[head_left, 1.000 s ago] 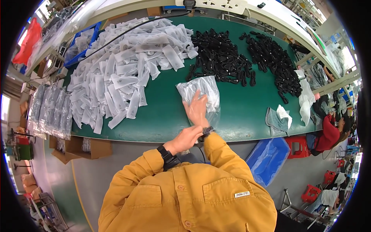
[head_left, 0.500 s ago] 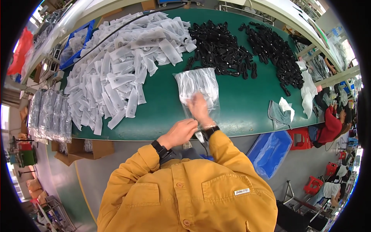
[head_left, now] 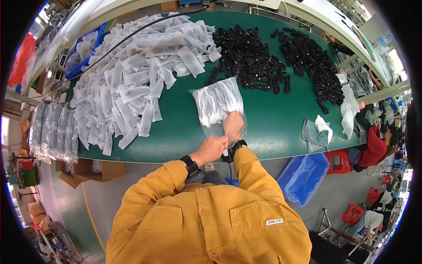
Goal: The person gathers white-wrapped items by hand, stacks them together, and slides the bundle into a clear plastic bag. After repeating this process, they place the filled bags into a cardboard box on the floor.
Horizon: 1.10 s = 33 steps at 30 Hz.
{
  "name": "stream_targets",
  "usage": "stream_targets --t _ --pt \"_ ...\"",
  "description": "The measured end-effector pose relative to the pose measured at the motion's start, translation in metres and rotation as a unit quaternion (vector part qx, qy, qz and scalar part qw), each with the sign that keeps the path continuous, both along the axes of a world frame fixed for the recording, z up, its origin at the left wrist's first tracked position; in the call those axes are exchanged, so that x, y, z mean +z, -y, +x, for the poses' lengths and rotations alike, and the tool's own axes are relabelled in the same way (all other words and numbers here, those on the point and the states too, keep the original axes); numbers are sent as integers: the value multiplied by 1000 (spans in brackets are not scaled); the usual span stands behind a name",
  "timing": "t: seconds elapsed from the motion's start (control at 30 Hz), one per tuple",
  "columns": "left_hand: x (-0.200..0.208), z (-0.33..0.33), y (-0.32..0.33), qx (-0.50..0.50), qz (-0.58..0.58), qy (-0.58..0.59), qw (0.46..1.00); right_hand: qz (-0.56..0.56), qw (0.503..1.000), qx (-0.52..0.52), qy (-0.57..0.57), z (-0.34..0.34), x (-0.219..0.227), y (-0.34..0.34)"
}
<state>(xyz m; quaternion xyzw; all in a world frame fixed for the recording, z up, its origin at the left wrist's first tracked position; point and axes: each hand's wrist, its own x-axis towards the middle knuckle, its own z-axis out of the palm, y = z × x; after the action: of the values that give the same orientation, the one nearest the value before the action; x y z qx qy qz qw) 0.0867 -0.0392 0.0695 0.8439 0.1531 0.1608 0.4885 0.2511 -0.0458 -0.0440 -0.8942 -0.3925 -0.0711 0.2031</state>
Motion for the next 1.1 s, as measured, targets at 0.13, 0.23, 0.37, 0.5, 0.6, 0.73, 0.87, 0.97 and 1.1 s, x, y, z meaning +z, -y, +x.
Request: stream_targets --t 0.13,0.23,0.37,0.5,0.6,0.73,0.87,0.97,1.1 --pt "-4 -6 -3 16 0 10 1000 -26 995 96 -7 -2 17 26" --pt "1 -9 -9 31 -66 26 997 102 986 108 -72 -22 48 29" --pt "14 -2 -17 14 -23 4 1000 134 981 110 -91 -7 64 9" --pt "21 5 -13 9 38 46 998 137 981 113 -77 6 51 5" --pt "13 3 -14 19 47 42 998 148 967 188 -87 -14 43 8" --pt "-3 13 -1 10 -24 101 995 116 944 289 -110 -35 34 1" --pt "6 17 0 4 -14 96 995 59 967 224 -104 -32 28 -30" --pt "6 -2 -3 31 -28 47 998 84 956 261 -104 -19 34 -21" --pt "-14 -59 -63 219 207 49 952 -13 923 306 -234 -15 58 44"
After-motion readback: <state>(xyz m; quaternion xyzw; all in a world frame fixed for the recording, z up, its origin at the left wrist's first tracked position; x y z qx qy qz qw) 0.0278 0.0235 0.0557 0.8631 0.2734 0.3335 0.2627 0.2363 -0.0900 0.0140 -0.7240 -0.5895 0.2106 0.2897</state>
